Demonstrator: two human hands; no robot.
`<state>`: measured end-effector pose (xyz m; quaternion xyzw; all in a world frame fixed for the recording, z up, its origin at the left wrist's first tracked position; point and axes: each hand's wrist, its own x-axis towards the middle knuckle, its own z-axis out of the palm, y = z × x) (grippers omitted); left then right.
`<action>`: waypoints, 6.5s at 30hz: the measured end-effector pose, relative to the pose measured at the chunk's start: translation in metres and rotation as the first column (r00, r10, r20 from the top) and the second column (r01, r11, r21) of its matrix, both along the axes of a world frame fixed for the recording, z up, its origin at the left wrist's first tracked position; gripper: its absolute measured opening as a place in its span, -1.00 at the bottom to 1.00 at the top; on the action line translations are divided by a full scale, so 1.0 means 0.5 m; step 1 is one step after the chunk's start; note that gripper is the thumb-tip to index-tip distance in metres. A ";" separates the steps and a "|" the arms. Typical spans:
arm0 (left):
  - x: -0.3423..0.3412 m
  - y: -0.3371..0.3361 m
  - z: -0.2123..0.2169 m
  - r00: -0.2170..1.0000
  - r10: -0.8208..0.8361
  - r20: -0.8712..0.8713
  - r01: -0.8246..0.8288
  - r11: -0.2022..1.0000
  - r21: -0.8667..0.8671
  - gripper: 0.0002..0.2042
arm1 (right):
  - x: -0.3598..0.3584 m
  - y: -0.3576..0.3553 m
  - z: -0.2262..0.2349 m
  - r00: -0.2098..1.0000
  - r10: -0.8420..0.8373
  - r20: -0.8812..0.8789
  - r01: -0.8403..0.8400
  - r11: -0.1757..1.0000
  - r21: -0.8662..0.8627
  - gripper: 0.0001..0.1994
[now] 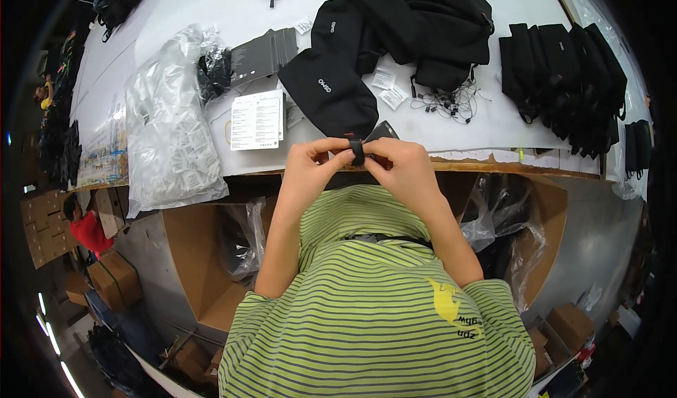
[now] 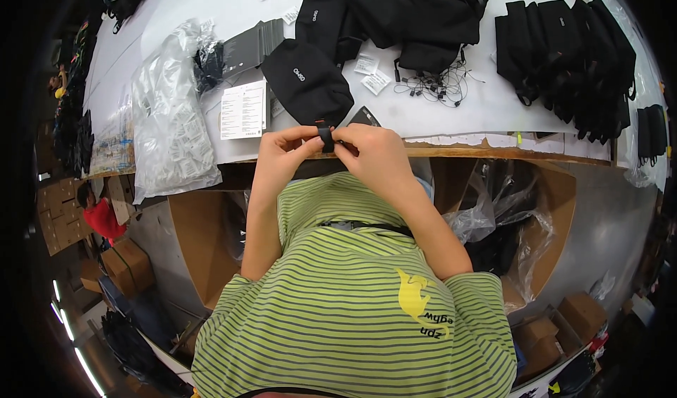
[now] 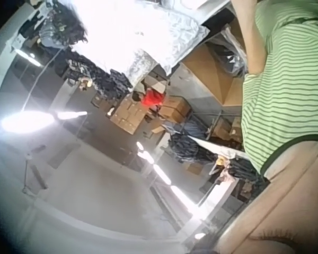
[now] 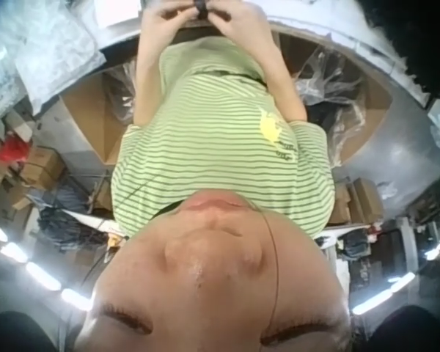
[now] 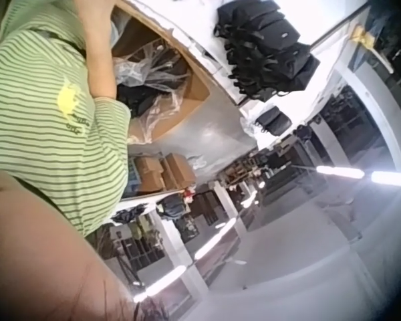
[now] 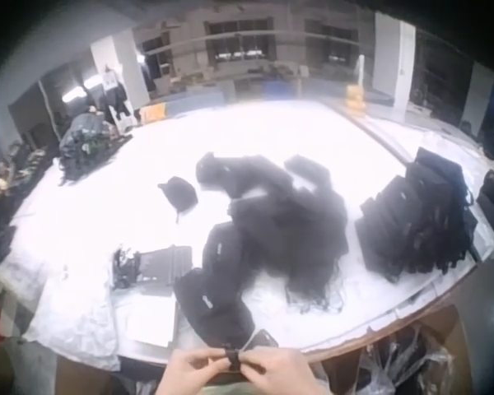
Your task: The recorder is seen placing silica gel packets and product tags into black protective cases and then organizing the cases.
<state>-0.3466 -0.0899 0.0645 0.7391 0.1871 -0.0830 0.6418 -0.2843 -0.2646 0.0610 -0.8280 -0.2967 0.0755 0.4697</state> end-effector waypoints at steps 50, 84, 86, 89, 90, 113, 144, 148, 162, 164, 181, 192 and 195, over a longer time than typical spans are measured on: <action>-0.032 -0.048 0.071 0.976 0.043 0.213 -0.007 0.986 -0.169 -0.94 | -0.017 -0.026 0.054 0.838 0.282 -0.466 -0.004 0.858 0.513 -0.84; 0.024 0.037 0.045 0.608 -0.404 0.684 -0.416 0.572 0.707 -0.68 | 0.035 -0.010 0.130 0.917 0.003 0.398 -0.048 0.994 0.102 -0.88; 0.018 0.040 0.051 0.579 -0.486 0.655 -0.372 0.558 0.742 -0.70 | 0.029 -0.017 0.130 0.922 0.015 0.387 -0.064 0.991 0.116 -0.87; 0.006 0.035 0.055 0.575 -0.502 0.646 -0.343 0.569 0.747 -0.74 | 0.023 -0.024 0.134 0.920 0.024 0.392 -0.074 0.991 0.114 -0.87; 0.002 0.033 0.058 0.570 -0.514 0.641 -0.313 0.586 0.748 -0.74 | 0.021 -0.027 0.133 0.928 0.030 0.372 -0.075 0.991 0.110 -0.87; -0.045 0.008 0.060 0.803 -0.200 0.561 -0.202 0.794 0.573 -0.83 | 0.010 -0.069 0.007 0.832 -0.002 -0.555 0.067 0.993 0.096 -0.37; -0.111 0.040 0.075 0.796 -0.600 -0.080 0.605 0.790 0.099 -0.79 | 0.047 0.026 -0.065 0.320 0.277 -0.906 0.764 0.491 0.420 -0.63; -0.104 0.040 0.082 0.774 -0.631 -0.055 0.632 0.765 0.123 -0.80 | 0.044 0.039 -0.054 0.290 0.298 -0.910 0.765 0.499 0.407 -0.63; -0.062 0.036 0.100 0.801 -0.560 0.210 0.309 0.688 0.657 -0.79 | 0.059 -0.012 0.087 0.971 0.213 -0.111 -0.233 0.948 -0.216 -0.78; -0.052 0.020 0.096 0.795 -0.560 0.233 0.294 0.692 0.660 -0.77 | 0.054 -0.021 0.101 0.947 0.319 -0.020 -0.306 0.885 -0.352 -0.74; 0.223 0.169 -0.097 0.910 -0.346 0.230 -0.106 0.341 0.934 -0.72 | 0.016 -0.083 0.116 0.840 0.533 -0.100 -0.529 0.765 -0.367 -0.69; 0.083 0.066 0.133 0.754 -0.422 0.504 0.056 0.805 0.590 -0.81 | 0.062 -0.089 0.161 0.746 0.540 0.389 -0.337 0.810 -0.479 -0.83; 0.058 0.057 0.144 0.667 -0.700 0.255 0.109 0.431 0.896 -0.82 | 0.070 -0.076 0.168 0.726 0.541 0.425 -0.315 0.810 -0.494 -0.82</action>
